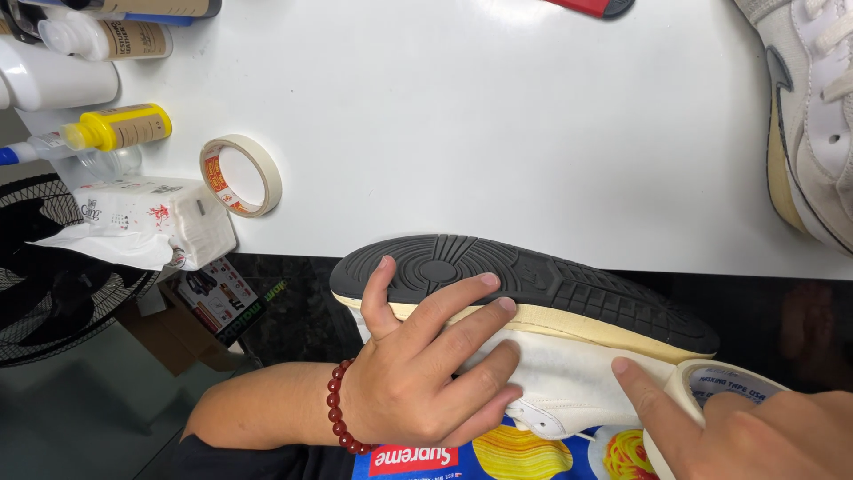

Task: The person holds a sneaker and applies strips of masking tape around its midsole, pressing the tape down along the sole edge. They smooth the tape over the shoe upper, turn the shoe to cover different sides, then set it down and reach for the tape roll again.

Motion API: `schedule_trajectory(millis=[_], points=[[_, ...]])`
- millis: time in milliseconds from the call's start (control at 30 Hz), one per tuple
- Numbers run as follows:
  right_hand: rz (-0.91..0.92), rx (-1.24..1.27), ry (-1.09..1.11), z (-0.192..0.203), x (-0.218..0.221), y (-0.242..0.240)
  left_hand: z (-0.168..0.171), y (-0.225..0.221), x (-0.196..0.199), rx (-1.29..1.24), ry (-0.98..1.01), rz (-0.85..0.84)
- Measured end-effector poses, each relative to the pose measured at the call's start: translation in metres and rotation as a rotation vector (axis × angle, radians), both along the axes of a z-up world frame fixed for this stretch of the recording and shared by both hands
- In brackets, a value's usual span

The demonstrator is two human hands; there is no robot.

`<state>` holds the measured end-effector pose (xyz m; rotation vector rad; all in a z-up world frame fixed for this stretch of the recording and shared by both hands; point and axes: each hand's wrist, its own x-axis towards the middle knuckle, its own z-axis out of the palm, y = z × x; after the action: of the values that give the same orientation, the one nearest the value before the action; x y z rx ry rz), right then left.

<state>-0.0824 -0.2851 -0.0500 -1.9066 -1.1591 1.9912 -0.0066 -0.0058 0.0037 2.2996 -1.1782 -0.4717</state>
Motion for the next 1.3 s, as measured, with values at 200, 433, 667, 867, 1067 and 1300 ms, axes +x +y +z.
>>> schedule_trajectory(millis=[200, 433, 667, 867, 1067, 1300], points=[[0.019, -0.042, -0.016, 0.003, 0.003, -0.004, -0.003, 0.004, 0.002, -0.053, -0.012, -0.037], [0.023, 0.029, -0.04, -0.003, -0.008, -0.016, -0.004, 0.007, 0.003, -0.072, -0.047, -0.075], [0.022, 0.014, -0.07, -0.001, -0.013, -0.019, 0.0, 0.007, 0.008, -0.085, -0.036, -0.054], [0.0, -0.01, -0.067, 0.006, -0.001, -0.015, 0.008, 0.004, 0.017, -0.069, -0.03, -0.072], [-0.015, -0.017, -0.057, 0.004, -0.002, -0.014, 0.013, -0.002, 0.022, -0.038, -0.054, -0.042], [-0.024, -0.028, -0.062, 0.007, 0.0, -0.013, 0.017, -0.002, 0.024, -0.03, 0.003, -0.017]])
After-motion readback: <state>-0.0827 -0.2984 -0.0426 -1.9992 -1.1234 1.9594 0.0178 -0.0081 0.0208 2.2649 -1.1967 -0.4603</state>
